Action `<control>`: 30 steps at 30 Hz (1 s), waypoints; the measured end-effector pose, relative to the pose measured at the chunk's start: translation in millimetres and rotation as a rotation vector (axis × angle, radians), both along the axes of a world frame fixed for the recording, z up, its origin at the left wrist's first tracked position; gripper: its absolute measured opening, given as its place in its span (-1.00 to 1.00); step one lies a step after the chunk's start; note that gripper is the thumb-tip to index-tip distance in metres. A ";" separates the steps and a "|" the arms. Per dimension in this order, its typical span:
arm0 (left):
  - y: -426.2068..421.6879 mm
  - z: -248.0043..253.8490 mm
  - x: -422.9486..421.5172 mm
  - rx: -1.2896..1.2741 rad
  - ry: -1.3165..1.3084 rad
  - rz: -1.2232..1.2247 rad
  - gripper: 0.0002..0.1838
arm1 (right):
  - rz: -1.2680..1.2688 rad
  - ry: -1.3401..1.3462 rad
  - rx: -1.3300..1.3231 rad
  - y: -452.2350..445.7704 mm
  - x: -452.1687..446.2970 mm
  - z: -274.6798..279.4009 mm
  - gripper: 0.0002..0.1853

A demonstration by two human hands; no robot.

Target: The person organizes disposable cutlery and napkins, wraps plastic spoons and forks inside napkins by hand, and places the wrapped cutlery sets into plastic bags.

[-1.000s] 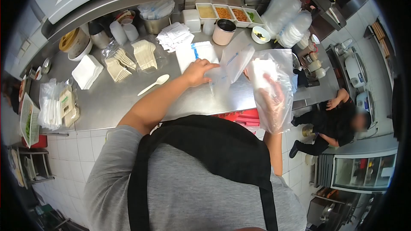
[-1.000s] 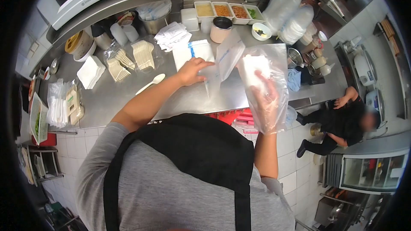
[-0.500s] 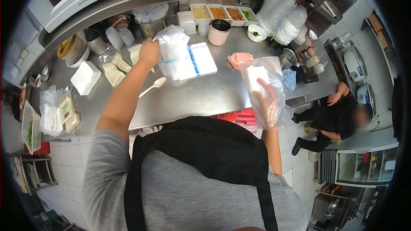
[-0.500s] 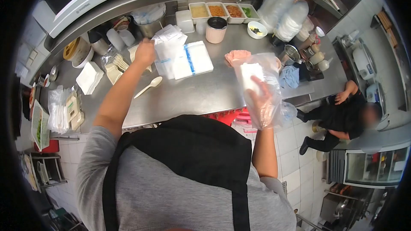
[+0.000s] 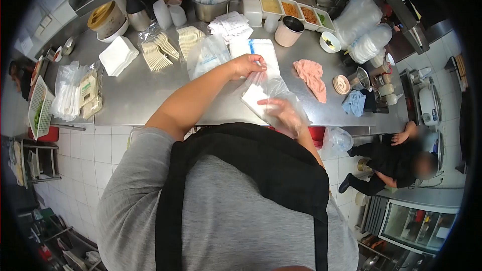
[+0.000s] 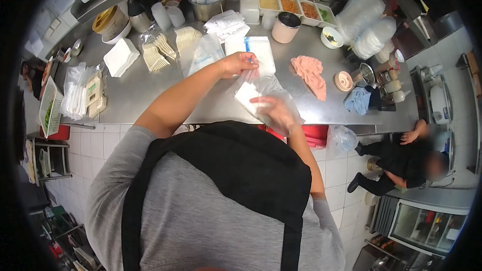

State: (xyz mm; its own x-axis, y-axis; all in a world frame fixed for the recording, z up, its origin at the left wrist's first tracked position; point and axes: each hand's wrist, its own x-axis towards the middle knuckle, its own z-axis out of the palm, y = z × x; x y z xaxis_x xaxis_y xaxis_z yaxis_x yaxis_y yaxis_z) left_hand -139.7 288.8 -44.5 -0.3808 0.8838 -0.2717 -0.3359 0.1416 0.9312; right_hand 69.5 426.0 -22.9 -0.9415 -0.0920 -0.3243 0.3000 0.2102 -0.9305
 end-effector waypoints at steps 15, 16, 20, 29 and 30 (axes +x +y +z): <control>-40.4 10.3 -1.9 -0.161 0.305 -0.239 -0.72 | 0.048 0.048 0.429 -23.1 -17.7 24.2 -0.35; -42.3 6.7 -0.6 -0.144 0.347 -0.227 -0.71 | 0.066 0.088 0.482 -25.7 -18.3 28.2 -0.34; -46.4 -3.3 5.8 0.008 0.209 -0.124 -0.51 | -0.004 0.251 0.477 -30.8 -10.8 41.5 -0.34; -47.5 -26.1 -6.2 -0.061 0.143 -0.164 -0.34 | 0.018 0.108 0.316 -22.0 -10.2 17.7 -0.48; -45.1 -31.4 -7.7 -0.077 0.123 -0.172 -0.30 | 0.058 0.100 0.376 -25.1 -9.9 20.0 -0.52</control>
